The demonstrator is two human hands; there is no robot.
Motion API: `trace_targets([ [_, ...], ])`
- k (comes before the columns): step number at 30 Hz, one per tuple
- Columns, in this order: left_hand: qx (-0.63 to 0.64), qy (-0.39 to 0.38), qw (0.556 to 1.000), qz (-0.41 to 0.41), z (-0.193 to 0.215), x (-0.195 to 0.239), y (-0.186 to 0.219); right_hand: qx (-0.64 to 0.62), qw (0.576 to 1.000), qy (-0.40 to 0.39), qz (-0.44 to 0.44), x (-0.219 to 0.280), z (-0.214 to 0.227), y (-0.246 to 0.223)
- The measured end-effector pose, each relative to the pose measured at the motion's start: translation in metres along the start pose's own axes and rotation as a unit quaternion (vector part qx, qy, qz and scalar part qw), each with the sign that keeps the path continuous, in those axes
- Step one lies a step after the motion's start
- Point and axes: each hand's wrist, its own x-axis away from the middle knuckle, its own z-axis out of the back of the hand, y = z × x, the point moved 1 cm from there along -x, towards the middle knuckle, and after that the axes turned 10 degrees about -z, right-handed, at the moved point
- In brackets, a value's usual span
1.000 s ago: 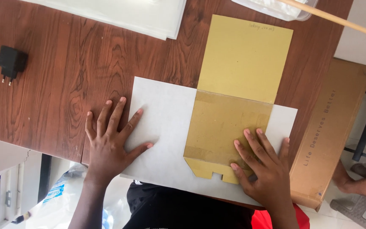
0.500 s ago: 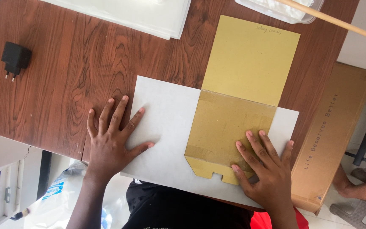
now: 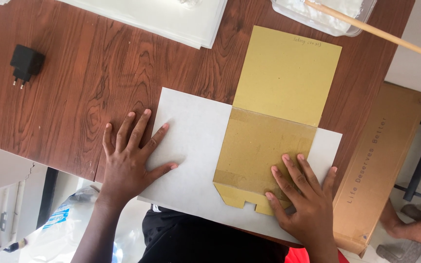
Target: Assembling paper and cardboard packaging by folding components and applying glue with a wooden stick.
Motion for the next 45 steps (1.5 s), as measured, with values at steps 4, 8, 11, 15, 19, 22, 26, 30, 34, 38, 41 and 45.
trace_targets([
  [4,0.009,0.002,1.0,-0.001,0.001,0.0,0.001,-0.002,1.0,0.003,-0.005,0.0,0.001,-0.002],
  [8,0.0,-0.002,1.0,0.004,0.002,0.001,0.003,0.001,1.0,0.019,0.006,0.002,0.0,-0.002],
  [11,-0.007,0.012,1.0,-0.001,0.003,0.0,0.002,-0.005,1.0,0.029,0.004,0.004,-0.003,-0.001],
  [15,-0.021,0.013,1.0,0.006,-0.001,0.0,0.001,-0.009,1.0,0.024,0.014,0.002,-0.003,0.002],
  [19,-0.007,0.009,1.0,0.005,-0.002,0.006,0.003,-0.023,1.0,0.019,0.009,0.007,-0.003,0.001],
  [22,-0.006,0.02,1.0,0.0,0.0,0.004,0.002,-0.031,0.999,0.026,0.006,0.005,-0.003,0.0],
  [26,0.056,0.029,0.998,0.01,0.002,0.004,0.003,-0.031,0.999,0.029,-0.003,0.003,0.001,-0.002],
  [30,0.154,0.204,0.967,-0.003,0.025,0.03,0.023,-0.037,0.998,0.048,-0.008,0.002,0.006,-0.005],
  [34,0.175,0.328,0.909,0.188,0.009,0.098,0.059,-0.051,0.998,0.032,-0.019,0.007,0.007,-0.007],
  [38,0.28,0.264,0.848,0.364,-0.004,0.123,0.085,-0.05,0.998,0.032,-0.015,0.004,0.007,-0.007],
  [41,0.364,0.15,0.777,0.492,0.02,0.097,0.091,-0.028,0.999,0.042,-0.005,0.006,0.005,-0.008],
  [45,0.489,0.242,0.633,0.55,0.016,0.088,0.091,-0.022,0.999,0.031,0.003,0.006,0.003,-0.006],
])
